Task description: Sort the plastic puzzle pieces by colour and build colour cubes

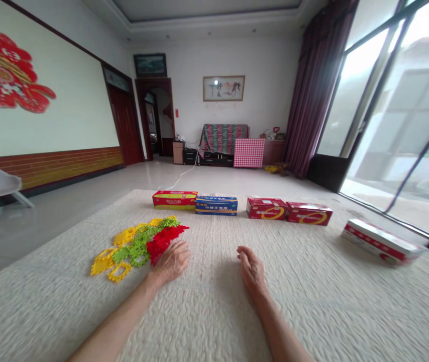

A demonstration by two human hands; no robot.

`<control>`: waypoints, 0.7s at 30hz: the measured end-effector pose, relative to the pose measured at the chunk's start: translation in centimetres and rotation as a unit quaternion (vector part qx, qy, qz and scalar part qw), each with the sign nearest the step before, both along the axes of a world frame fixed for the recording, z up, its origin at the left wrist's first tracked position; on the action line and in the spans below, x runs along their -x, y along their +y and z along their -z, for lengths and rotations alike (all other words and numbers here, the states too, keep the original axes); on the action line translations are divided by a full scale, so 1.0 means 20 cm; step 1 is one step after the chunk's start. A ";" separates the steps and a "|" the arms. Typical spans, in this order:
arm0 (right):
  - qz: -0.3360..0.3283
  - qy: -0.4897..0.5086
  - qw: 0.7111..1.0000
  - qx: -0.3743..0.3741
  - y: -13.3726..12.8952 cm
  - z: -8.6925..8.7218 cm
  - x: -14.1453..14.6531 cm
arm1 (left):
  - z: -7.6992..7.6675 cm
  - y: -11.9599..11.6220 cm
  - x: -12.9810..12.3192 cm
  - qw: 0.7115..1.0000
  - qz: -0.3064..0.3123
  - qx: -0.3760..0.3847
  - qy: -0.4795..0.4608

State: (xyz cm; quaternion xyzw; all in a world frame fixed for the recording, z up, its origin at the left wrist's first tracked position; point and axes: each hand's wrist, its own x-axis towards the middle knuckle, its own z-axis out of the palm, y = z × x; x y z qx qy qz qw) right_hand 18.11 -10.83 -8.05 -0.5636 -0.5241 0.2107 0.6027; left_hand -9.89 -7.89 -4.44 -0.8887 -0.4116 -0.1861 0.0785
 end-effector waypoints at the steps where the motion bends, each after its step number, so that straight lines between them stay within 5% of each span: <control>1: 0.000 -0.002 1.000 0.000 0.00 0.00 0.00 | 0.00 0.01 0.03 1.000 -0.004 -0.001 0.002; 8: -0.009 -0.018 1.000 0.021 -0.01 -0.01 0.00 | 0.01 0.10 0.20 0.995 -0.086 -0.043 -0.024; 16: 0.008 -0.037 0.999 0.013 -0.02 -0.03 0.00 | 0.07 0.24 -0.16 0.994 -0.060 -0.007 -0.088; 21: 0.022 -0.145 0.989 0.007 0.02 -0.02 0.01 | 0.16 0.31 -0.24 0.992 -0.052 0.021 -0.111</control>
